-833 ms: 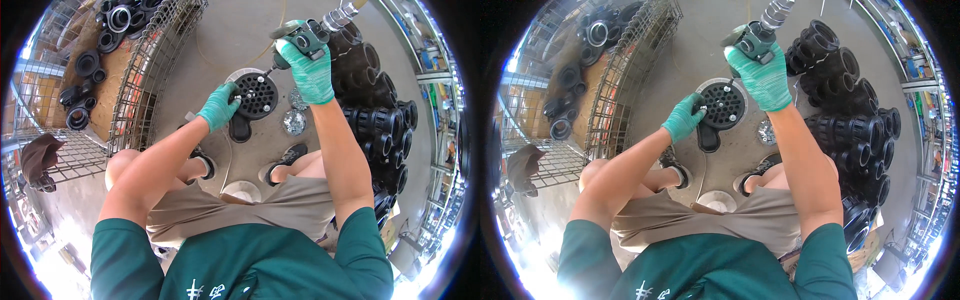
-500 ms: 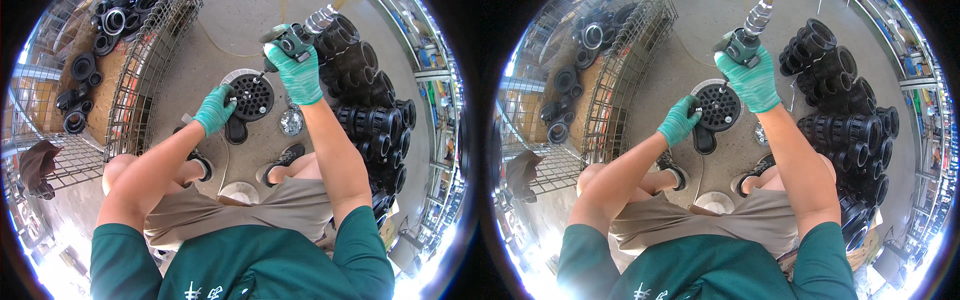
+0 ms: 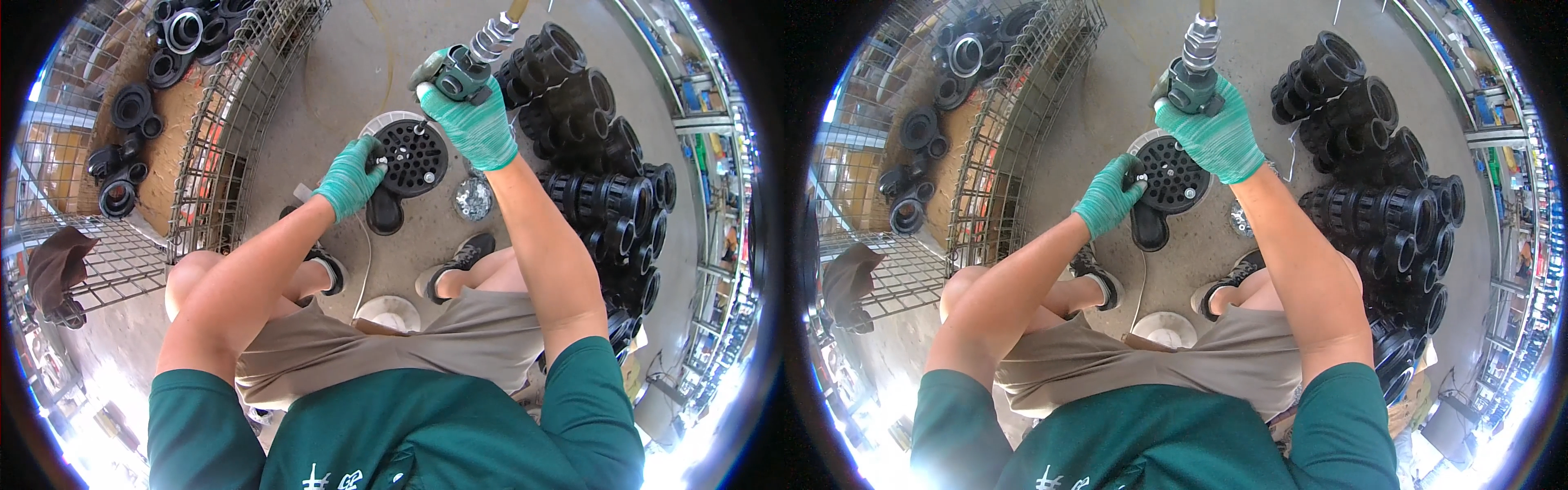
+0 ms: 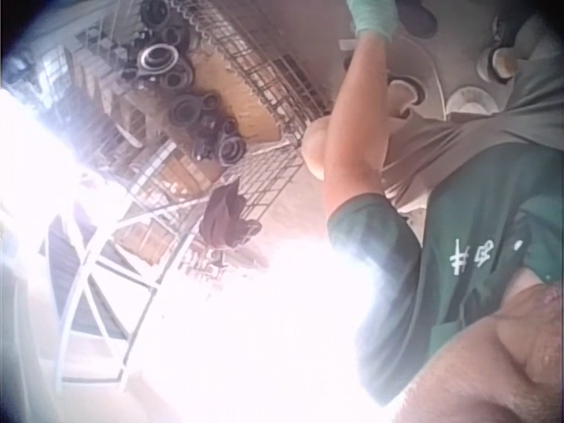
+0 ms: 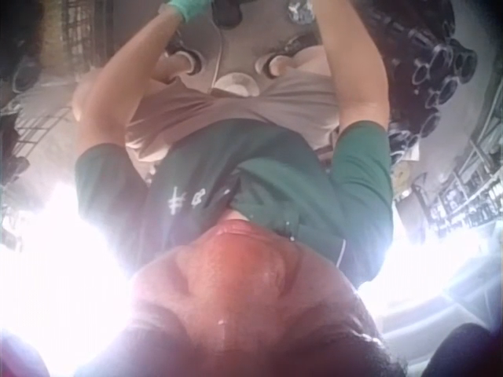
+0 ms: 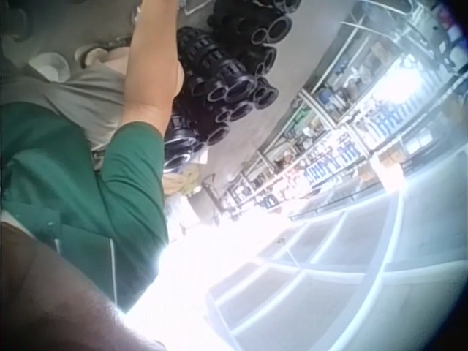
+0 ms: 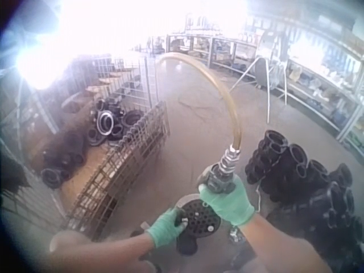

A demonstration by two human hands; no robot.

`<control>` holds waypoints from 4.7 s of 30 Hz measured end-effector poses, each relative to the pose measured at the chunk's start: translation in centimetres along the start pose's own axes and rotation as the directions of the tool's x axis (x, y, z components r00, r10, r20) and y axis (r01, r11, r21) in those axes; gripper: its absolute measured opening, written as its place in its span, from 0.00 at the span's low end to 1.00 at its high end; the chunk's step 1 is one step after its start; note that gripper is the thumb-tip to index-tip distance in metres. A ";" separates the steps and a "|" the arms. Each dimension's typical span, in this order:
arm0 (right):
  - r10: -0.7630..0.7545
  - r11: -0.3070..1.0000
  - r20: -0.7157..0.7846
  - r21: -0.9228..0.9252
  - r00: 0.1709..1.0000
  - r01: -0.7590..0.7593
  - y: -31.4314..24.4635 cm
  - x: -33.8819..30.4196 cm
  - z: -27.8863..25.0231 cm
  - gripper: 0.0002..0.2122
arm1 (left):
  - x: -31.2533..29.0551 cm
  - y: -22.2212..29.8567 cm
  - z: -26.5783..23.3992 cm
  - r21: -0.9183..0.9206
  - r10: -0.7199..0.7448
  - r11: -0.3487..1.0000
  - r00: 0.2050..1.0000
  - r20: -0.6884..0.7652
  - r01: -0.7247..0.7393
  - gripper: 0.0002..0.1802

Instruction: The person retrieves screws and washers from storage bins, carries them to a workstation, fits strainer plates onto pump housings, and fastens them using a pneumatic screwdriver.

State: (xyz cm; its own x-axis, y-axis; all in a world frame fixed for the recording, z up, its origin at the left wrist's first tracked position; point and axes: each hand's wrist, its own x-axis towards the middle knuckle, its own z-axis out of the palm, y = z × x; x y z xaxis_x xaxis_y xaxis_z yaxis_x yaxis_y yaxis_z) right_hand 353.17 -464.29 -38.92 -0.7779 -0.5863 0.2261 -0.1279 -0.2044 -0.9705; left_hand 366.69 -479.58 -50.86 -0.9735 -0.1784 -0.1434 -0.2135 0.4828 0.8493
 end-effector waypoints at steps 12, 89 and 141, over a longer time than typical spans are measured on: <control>-0.005 0.997 0.005 -0.082 1.000 0.006 -0.3 0.3 -0.3 0.09 | 0.1 -0.1 0.0 -0.013 -0.012 1.000 1.000 -0.015 0.012 0.17; 0.066 0.998 0.125 -0.013 0.990 -0.065 -2.0 -6.6 -0.9 0.14 | 0.3 0.0 -0.1 -0.012 0.004 1.000 1.000 0.015 -0.004 0.18; -0.001 0.999 -0.262 -0.051 0.965 -0.012 -4.6 -4.8 -7.3 0.13 | 6.0 6.0 2.6 0.553 0.225 0.819 0.972 -0.069 -0.151 0.12</control>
State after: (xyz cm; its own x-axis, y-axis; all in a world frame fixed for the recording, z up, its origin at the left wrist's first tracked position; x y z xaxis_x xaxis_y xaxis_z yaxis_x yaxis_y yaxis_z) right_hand 353.05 -454.83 -36.14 -0.9119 -0.3598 0.1975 -0.1494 -0.1572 -0.9762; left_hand 359.36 -475.56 -47.94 -0.9885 -0.1236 0.0871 -0.0737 0.8968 0.4363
